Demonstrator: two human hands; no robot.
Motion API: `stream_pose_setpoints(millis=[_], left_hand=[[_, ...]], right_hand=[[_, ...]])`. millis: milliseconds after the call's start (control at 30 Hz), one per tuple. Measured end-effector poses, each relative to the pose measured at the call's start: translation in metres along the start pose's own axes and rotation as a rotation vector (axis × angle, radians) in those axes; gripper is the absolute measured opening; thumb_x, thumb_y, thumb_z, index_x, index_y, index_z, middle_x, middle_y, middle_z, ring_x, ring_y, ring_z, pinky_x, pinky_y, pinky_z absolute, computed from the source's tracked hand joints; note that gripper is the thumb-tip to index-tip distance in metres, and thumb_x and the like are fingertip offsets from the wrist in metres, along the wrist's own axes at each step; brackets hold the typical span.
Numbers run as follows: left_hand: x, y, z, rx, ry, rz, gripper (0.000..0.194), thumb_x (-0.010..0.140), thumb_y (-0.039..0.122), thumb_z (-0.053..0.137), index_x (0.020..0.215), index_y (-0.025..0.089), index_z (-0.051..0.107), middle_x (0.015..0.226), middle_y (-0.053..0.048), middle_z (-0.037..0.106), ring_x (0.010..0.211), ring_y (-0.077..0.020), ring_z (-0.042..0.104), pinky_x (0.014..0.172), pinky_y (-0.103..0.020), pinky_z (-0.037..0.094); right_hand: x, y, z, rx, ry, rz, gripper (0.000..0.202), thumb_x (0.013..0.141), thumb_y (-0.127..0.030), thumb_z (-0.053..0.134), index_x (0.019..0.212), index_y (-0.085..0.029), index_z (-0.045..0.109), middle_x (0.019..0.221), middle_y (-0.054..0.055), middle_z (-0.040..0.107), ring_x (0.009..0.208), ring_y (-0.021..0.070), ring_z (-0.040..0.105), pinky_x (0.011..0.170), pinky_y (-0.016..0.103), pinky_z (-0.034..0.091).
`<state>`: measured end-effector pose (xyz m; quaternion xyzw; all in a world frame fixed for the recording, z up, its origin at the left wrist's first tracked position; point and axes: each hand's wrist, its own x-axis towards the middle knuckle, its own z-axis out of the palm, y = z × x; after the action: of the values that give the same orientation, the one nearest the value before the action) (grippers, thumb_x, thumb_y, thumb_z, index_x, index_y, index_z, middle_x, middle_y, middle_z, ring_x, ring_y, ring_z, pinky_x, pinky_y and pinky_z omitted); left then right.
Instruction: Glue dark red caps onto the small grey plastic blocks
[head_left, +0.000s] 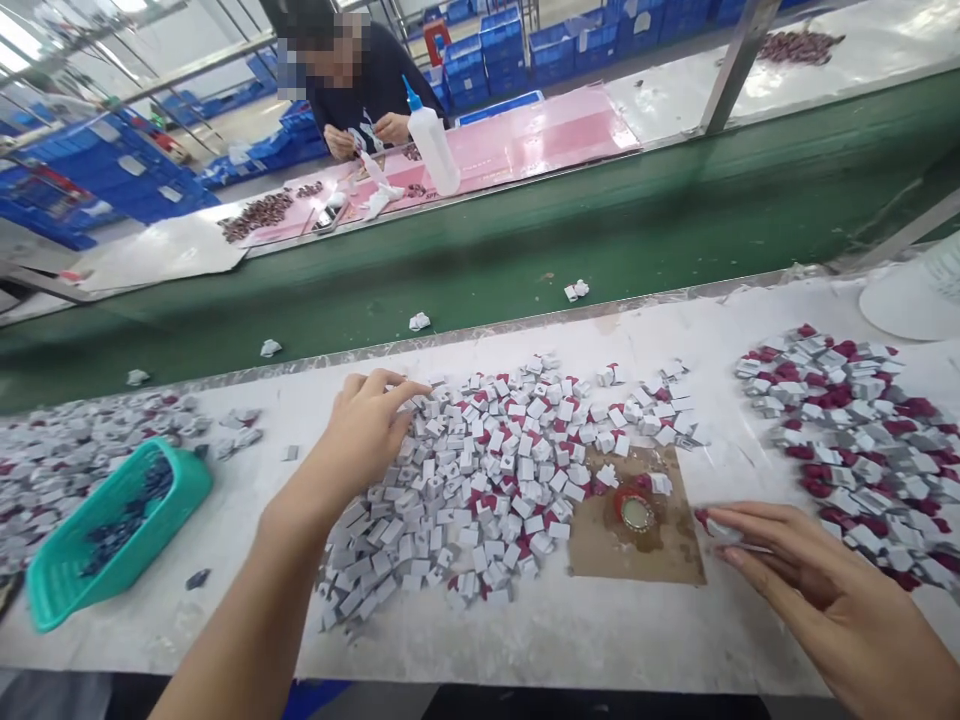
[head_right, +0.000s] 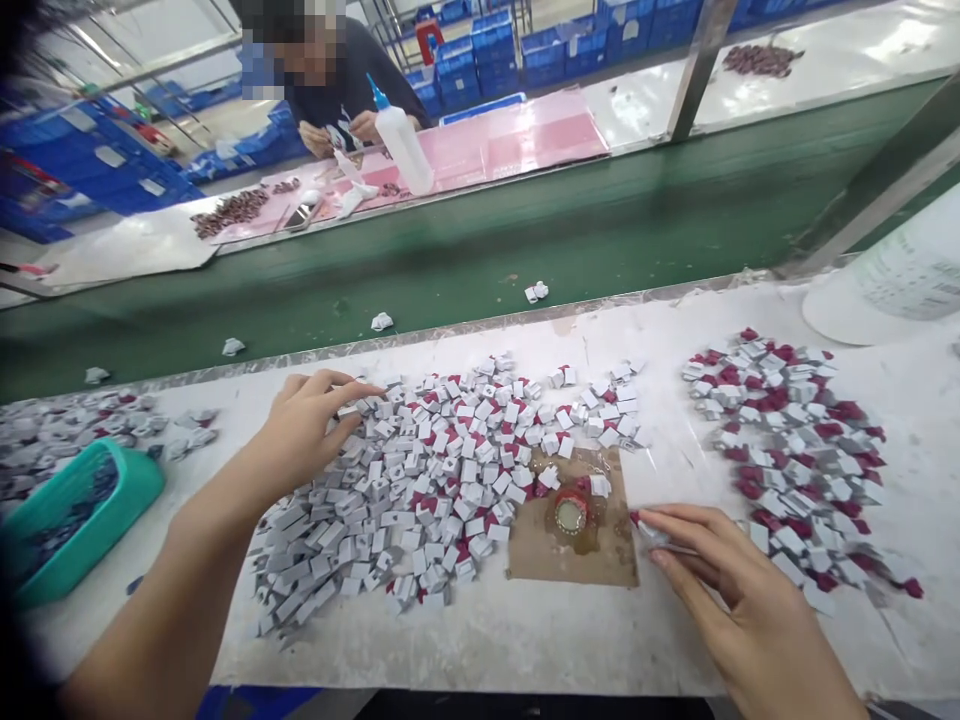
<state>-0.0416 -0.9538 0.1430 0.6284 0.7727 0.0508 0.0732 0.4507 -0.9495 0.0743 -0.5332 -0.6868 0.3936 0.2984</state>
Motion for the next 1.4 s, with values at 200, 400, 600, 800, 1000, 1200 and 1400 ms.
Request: stream_pose_setpoints(millis=[200, 400, 600, 800, 1000, 1200, 1400], left_hand=[[0.015, -0.007, 0.009, -0.038, -0.011, -0.002, 0.027, 0.1, 0.042, 0.062, 0.101, 0.03, 0.086, 0.122, -0.017, 0.079, 0.117, -0.0441, 0.064, 0.109, -0.064, 0.056], [0.01, 0.008, -0.001, -0.163, 0.049, -0.007, 0.04, 0.11, 0.064, 0.058, 0.097, 0.03, 0.075, 0.11, -0.012, 0.082, 0.116, -0.0419, 0.069, 0.11, -0.063, 0.056], [-0.034, 0.06, -0.004, -0.753, -0.026, -0.142, 0.023, 0.097, 0.053, 0.09, 0.105, 0.034, 0.079, 0.099, -0.002, 0.084, 0.09, -0.0287, 0.078, 0.08, -0.045, 0.066], [-0.096, 0.146, 0.027, -1.129, -0.657, -0.144, 0.036, 0.098, 0.065, 0.085, 0.108, 0.031, 0.088, 0.075, -0.004, 0.073, 0.064, -0.0207, 0.065, 0.055, -0.029, 0.05], [-0.134, 0.19, 0.056, -1.342, -0.982, -0.4, 0.05, 0.097, 0.065, 0.086, 0.12, 0.022, 0.08, 0.077, 0.002, 0.068, 0.063, -0.0137, 0.059, 0.063, -0.027, 0.046], [-0.135, 0.194, 0.058, -1.412, -0.938, -0.403, 0.044, 0.103, 0.063, 0.081, 0.123, 0.024, 0.075, 0.086, -0.002, 0.078, 0.081, -0.0203, 0.07, 0.084, -0.034, 0.058], [-0.129, 0.191, 0.058, -1.287, -0.655, -0.364, 0.034, 0.095, 0.051, 0.09, 0.118, 0.027, 0.082, 0.09, -0.001, 0.071, 0.083, -0.02, 0.064, 0.079, -0.03, 0.057]], right_hand=[[-0.003, 0.027, -0.012, -0.215, -0.026, -0.094, 0.033, 0.106, -0.061, 0.075, 0.116, -0.035, 0.093, 0.118, 0.008, 0.092, 0.094, 0.0332, 0.092, 0.074, 0.038, 0.077], [-0.001, 0.021, -0.014, -0.186, -0.04, -0.036, 0.031, 0.106, -0.056, 0.078, 0.122, -0.034, 0.091, 0.108, 0.006, 0.091, 0.082, 0.0291, 0.09, 0.071, 0.038, 0.076], [-0.001, -0.031, 0.001, 0.209, 0.104, 0.18, 0.024, 0.099, -0.049, 0.091, 0.114, -0.031, 0.096, 0.108, 0.008, 0.093, 0.09, 0.0295, 0.092, 0.078, 0.038, 0.079], [0.001, -0.048, 0.018, 0.605, 0.033, 0.317, 0.022, 0.096, -0.044, 0.097, 0.112, -0.028, 0.096, 0.092, 0.008, 0.093, 0.076, 0.0278, 0.091, 0.074, 0.04, 0.081], [-0.003, -0.052, 0.026, 0.445, 0.088, 0.196, 0.012, 0.1, -0.034, 0.092, 0.111, -0.031, 0.096, 0.1, 0.004, 0.09, 0.088, 0.0232, 0.09, 0.08, 0.033, 0.078], [-0.009, -0.054, 0.037, 0.244, 0.112, 0.026, 0.022, 0.105, -0.021, 0.081, 0.12, -0.033, 0.093, 0.107, 0.002, 0.088, 0.098, 0.0197, 0.086, 0.084, 0.029, 0.075], [-0.008, -0.053, 0.044, 0.2, 0.112, -0.075, 0.026, 0.107, -0.014, 0.079, 0.122, -0.03, 0.092, 0.107, 0.003, 0.089, 0.094, 0.0187, 0.086, 0.081, 0.028, 0.073]])
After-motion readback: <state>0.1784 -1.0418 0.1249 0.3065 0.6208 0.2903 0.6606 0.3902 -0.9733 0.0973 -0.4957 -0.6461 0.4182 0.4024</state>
